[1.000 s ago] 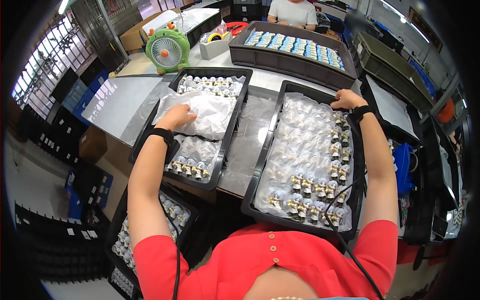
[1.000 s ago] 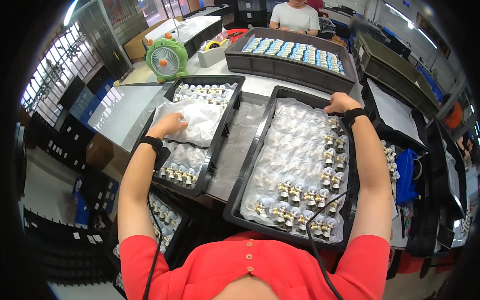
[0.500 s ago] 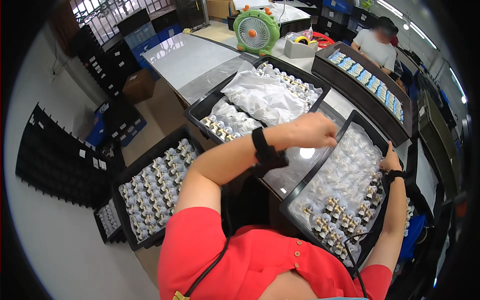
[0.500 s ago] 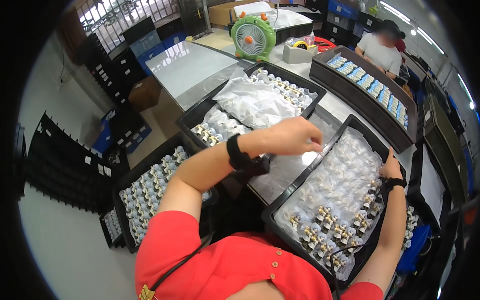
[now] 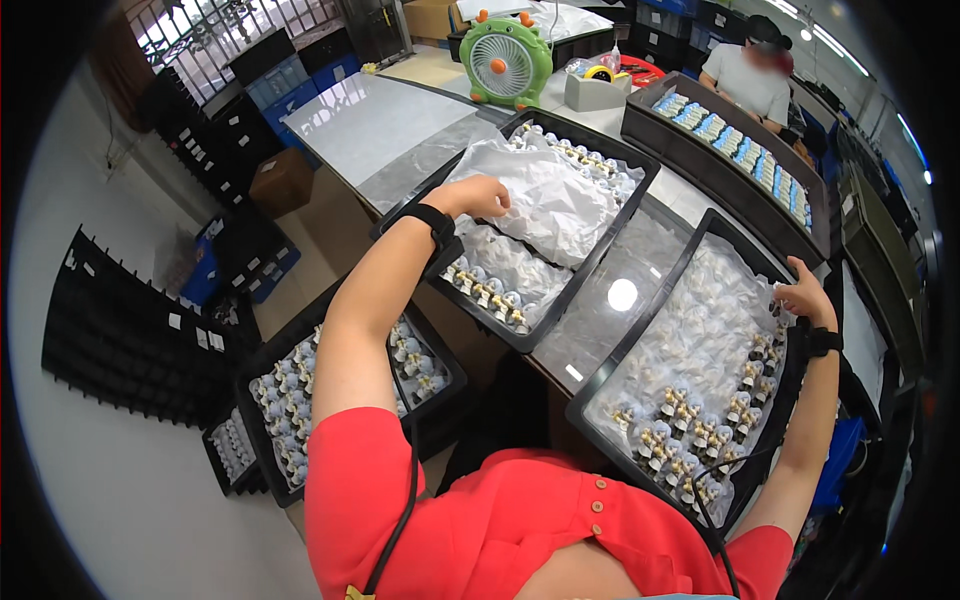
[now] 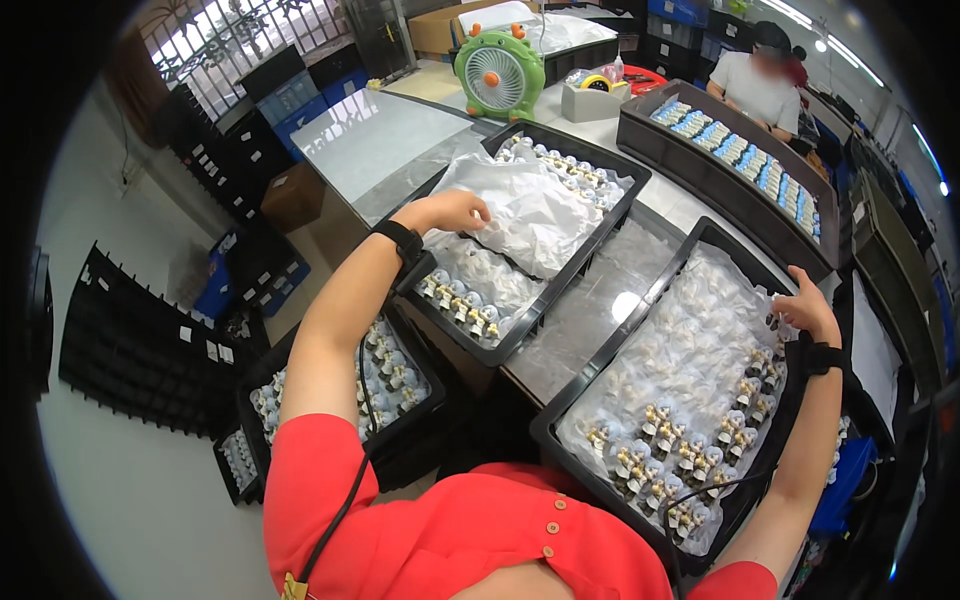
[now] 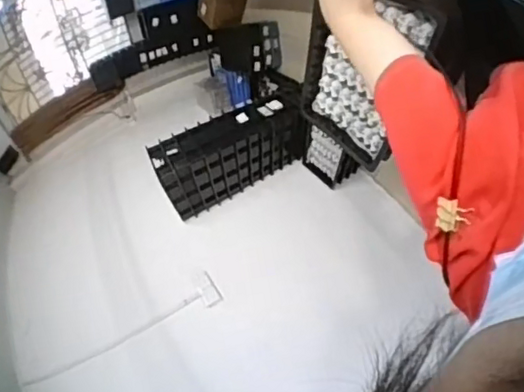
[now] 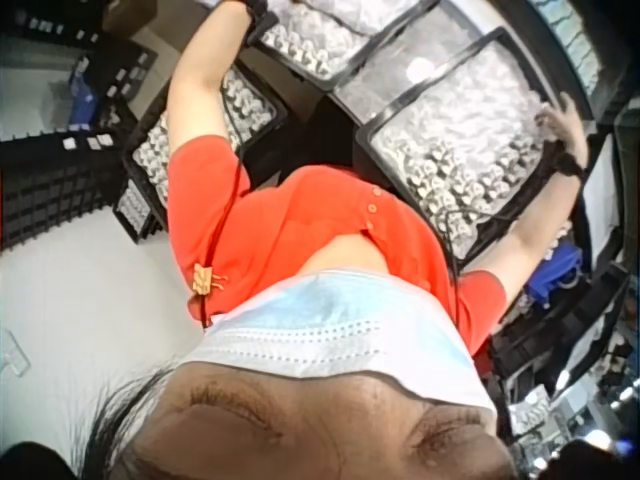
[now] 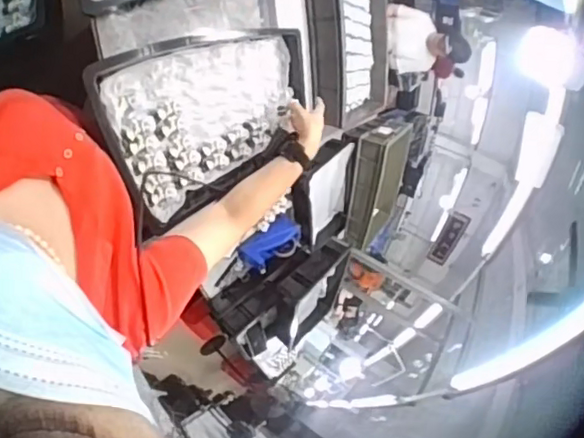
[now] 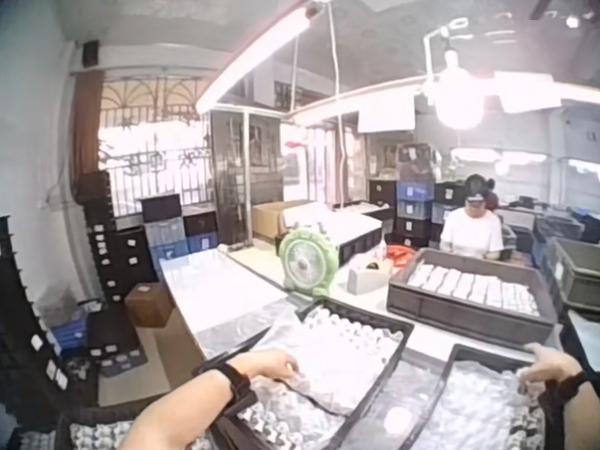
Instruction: The person repeatedly picks up small, wrapped decorative figures from a tray, unwraps them, and places them into a black tray lined with white tissue paper. The person handles the items one at a time, carefully arranging them in rows within the tray.
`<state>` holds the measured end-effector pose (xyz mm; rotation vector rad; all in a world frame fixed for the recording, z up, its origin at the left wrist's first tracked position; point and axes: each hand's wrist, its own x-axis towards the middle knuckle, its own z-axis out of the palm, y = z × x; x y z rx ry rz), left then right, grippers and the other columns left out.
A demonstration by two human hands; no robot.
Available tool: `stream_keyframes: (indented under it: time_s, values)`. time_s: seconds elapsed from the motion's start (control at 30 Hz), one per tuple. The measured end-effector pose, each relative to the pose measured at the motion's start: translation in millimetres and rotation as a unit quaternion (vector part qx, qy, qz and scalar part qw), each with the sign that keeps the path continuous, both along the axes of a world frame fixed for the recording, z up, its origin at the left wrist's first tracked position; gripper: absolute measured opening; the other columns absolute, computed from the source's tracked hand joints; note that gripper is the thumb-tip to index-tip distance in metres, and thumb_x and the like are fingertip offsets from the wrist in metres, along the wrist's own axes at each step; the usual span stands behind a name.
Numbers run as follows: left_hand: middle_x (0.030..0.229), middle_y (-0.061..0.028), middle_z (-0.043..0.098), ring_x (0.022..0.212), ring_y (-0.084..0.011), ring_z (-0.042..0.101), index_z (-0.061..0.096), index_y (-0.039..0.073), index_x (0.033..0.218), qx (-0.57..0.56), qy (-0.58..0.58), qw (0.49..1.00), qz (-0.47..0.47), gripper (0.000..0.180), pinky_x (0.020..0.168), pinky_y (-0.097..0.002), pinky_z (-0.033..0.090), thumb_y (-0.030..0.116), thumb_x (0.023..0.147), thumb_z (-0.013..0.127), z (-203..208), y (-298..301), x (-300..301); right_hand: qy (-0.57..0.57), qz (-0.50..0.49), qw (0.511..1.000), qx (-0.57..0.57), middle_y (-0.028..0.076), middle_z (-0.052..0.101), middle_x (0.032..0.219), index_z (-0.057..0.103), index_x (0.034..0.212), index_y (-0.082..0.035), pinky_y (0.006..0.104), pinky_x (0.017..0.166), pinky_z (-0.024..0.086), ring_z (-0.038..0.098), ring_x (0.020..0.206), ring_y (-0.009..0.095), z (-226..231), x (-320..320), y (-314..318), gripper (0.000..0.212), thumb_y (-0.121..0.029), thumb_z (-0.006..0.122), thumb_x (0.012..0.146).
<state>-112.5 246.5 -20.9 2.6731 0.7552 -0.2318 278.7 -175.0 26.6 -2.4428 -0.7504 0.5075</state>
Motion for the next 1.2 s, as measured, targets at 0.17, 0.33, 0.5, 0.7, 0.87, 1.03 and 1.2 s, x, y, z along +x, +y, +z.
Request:
stream_keyframes:
  time_s: [0.17, 0.33, 0.5, 0.7, 0.87, 1.03, 1.2]
  values:
    - [0.098, -0.0124, 0.066, 0.088, -0.0259, 0.064, 0.063, 0.008, 0.106, 0.054, -0.161, 0.981, -0.098, 0.030, 0.079, -0.0347, 0.049, 0.025, 0.082, 0.061, 36.0, -69.8, 33.6, 0.050, 0.020, 0.998, 0.011, 0.005, 0.057, 0.072, 0.053, 0.113, 0.002, 0.0246, 0.048, 0.040, 0.052, 0.057, 0.011, -16.3, 37.7, -14.8, 0.051, -0.004, 0.063, 0.063]
    - [0.096, -0.0096, 0.067, 0.086, -0.0185, 0.064, 0.063, 0.004, 0.105, -0.233, -0.320, 0.893, -0.214, 0.029, 0.078, -0.0298, 0.050, 0.021, 0.082, 0.064, 44.7, -184.2, 81.2, 0.019, 0.001, 0.991, 0.132, 0.005, 0.058, 0.078, 0.056, 0.102, 0.004, 0.0226, 0.053, 0.041, 0.052, 0.061, 0.010, -9.5, 35.8, -33.3, 0.036, -0.005, 0.060, 0.067]
    - [0.126, -0.0131, 0.049, 0.101, -0.0188, 0.058, 0.036, 0.005, 0.136, -0.453, -0.346, 0.812, -0.125, 0.059, 0.088, -0.0300, 0.046, 0.027, 0.087, 0.061, 42.9, -255.6, 100.7, -0.006, 0.166, 0.952, 0.259, 0.004, 0.060, 0.086, 0.056, 0.103, 0.001, 0.0229, 0.065, 0.048, 0.057, 0.068, 0.009, 46.1, -87.4, 7.1, 0.034, -0.013, 0.071, 0.076]
    - [0.109, -0.0049, 0.057, 0.101, -0.0113, 0.056, 0.032, 0.007, 0.138, -0.661, -0.312, 0.674, -0.102, 0.054, 0.086, -0.0303, 0.047, 0.018, 0.090, 0.056, 32.6, -262.8, 117.6, -0.120, 0.227, 0.916, 0.308, 0.007, 0.055, 0.086, 0.055, 0.093, -0.001, 0.0254, 0.055, 0.047, 0.057, 0.063, 0.013, 23.0, -163.1, 26.4, 0.032, -0.005, 0.072, 0.066]
    - [0.115, -0.0082, 0.054, 0.105, -0.0182, 0.057, 0.033, 0.004, 0.137, -0.702, -0.344, 0.615, -0.101, 0.051, 0.086, -0.0327, 0.049, 0.013, 0.091, 0.053, 19.0, -248.2, 119.4, -0.141, 0.287, 0.888, 0.329, 0.009, 0.053, 0.103, 0.051, 0.116, -0.006, 0.0311, 0.076, 0.048, 0.056, 0.089, 0.022, 9.6, -169.2, 26.9, 0.067, -0.010, 0.082, 0.057]
    - [0.121, -0.0101, 0.051, 0.112, -0.0210, 0.054, 0.021, 0.009, 0.144, -0.641, -0.368, 0.662, -0.124, 0.064, 0.089, -0.0319, 0.047, 0.007, 0.089, 0.056, 21.5, -251.1, 117.3, -0.195, 0.312, 0.863, 0.347, 0.011, 0.050, 0.114, 0.045, 0.126, -0.009, 0.0370, 0.090, 0.043, 0.049, 0.106, 0.028, -5.2, -156.1, 27.4, 0.079, -0.010, 0.082, 0.056]
    - [0.123, -0.0099, 0.050, 0.112, -0.0203, 0.054, 0.022, 0.008, 0.143, -0.625, -0.392, 0.664, -0.118, 0.063, 0.089, -0.0314, 0.047, 0.006, 0.090, 0.055, 24.3, -251.7, 115.3, -0.226, 0.303, 0.848, 0.371, 0.011, 0.051, 0.118, 0.046, 0.125, -0.009, 0.0389, 0.093, 0.040, 0.049, 0.108, 0.029, -9.2, -153.4, 29.2, 0.076, -0.010, 0.081, 0.057]
